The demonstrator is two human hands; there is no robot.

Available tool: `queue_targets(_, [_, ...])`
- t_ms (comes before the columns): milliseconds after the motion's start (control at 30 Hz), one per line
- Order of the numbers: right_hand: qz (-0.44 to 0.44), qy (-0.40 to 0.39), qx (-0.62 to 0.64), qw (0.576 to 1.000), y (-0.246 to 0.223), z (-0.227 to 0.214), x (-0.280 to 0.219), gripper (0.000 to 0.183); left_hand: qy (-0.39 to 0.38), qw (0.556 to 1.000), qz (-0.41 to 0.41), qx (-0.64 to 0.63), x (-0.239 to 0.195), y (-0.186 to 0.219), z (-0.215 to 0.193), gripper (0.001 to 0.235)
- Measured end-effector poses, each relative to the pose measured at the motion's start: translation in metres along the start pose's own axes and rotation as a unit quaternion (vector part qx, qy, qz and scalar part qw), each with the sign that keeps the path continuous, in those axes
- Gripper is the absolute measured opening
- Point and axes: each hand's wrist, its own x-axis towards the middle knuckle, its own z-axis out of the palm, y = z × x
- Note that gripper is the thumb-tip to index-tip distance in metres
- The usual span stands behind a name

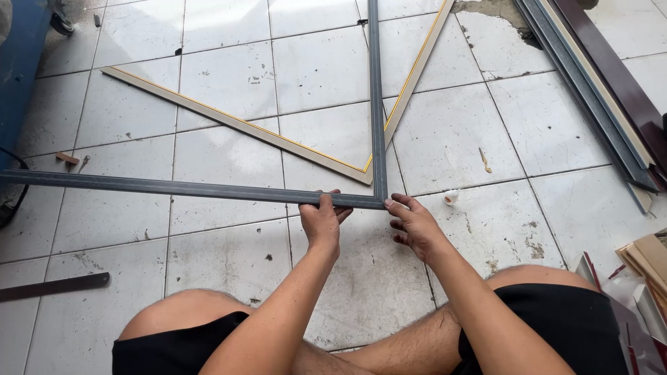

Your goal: Assembling a picture frame by applying glue to the mitered corners and joining the segments together on the floor.

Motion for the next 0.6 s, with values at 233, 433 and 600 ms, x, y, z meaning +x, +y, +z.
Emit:
queue_targets(233, [-0.213, 0.164, -0.027, 0.963, 0.018, -0.009, 0.018, 0.022, 0.007, 0.997, 0.036, 0.064, -0.013, 0.014, 0.004, 0.042])
queue_targets(433, [-0.380, 0.123, -0.275, 0.874, 0.013, 0.013, -0.004, 0.040, -0.027, 0.972, 0.137, 0.189, -0.032, 0.023, 0.012, 0.036])
queue_targets(600, [-0.412, 0.142, -0.474, 0.765, 0.005, 0.019, -0.019, 0.039, -0.165, 0.891, 0.288, 0.310, -0.054, 0.030, 0.018, 0.029])
